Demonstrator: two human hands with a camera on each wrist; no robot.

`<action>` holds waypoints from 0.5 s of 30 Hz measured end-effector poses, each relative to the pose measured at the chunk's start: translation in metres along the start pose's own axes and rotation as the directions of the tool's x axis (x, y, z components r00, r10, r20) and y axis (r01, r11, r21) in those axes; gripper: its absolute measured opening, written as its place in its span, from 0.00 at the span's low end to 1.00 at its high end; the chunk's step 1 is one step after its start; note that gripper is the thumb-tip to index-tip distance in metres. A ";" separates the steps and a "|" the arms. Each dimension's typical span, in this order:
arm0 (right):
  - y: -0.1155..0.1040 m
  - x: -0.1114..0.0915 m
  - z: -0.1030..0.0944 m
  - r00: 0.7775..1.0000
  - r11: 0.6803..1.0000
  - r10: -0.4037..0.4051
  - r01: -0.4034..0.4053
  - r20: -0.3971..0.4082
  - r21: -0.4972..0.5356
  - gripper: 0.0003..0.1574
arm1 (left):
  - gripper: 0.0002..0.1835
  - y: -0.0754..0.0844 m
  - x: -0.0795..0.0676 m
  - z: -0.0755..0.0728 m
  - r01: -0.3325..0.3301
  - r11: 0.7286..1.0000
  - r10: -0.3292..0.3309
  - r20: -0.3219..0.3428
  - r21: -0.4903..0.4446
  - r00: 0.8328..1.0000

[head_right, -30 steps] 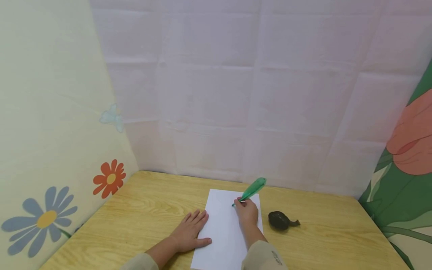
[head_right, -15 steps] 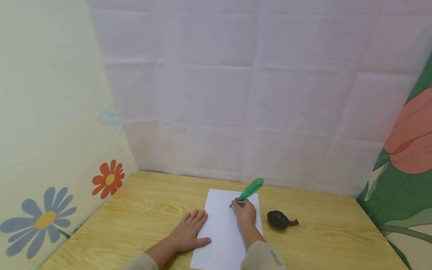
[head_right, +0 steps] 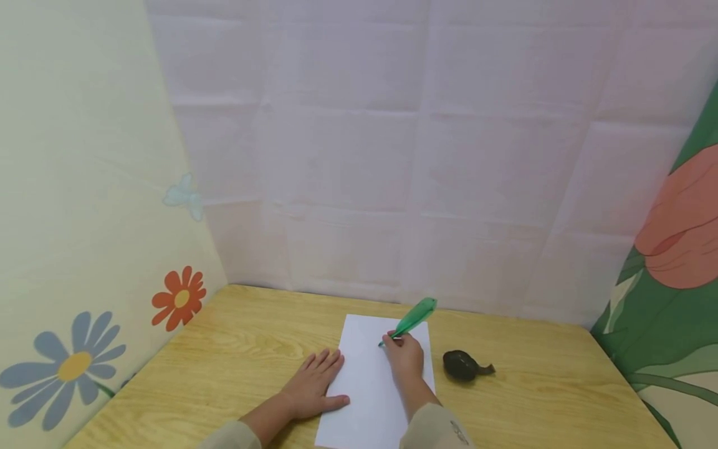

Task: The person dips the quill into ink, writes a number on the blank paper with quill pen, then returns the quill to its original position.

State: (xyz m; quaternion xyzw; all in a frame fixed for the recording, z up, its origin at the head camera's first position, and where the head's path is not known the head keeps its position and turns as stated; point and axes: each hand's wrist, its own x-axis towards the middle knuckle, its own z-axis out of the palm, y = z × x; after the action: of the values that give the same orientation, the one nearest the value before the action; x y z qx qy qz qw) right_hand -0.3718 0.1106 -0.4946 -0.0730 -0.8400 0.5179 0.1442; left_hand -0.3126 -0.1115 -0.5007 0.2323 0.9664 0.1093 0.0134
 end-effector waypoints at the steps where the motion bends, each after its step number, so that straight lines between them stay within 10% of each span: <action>1: 0.000 0.000 0.000 1.000 1.000 0.003 -0.003 0.002 0.001 0.12 | 0.51 0.000 0.000 0.000 0.000 1.000 0.000 -0.002 -0.001 1.000; 15: 0.002 -0.004 0.001 1.000 1.000 -0.020 0.019 0.019 0.013 0.13 | 0.51 -0.001 0.001 0.000 -0.001 1.000 0.001 -0.002 0.002 1.000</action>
State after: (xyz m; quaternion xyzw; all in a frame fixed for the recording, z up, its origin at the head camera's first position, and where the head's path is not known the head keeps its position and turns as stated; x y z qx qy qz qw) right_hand -0.3682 0.1100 -0.4975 -0.0590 -0.8387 0.5226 0.1417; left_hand -0.3136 -0.1117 -0.5012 0.2325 0.9664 0.1087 0.0122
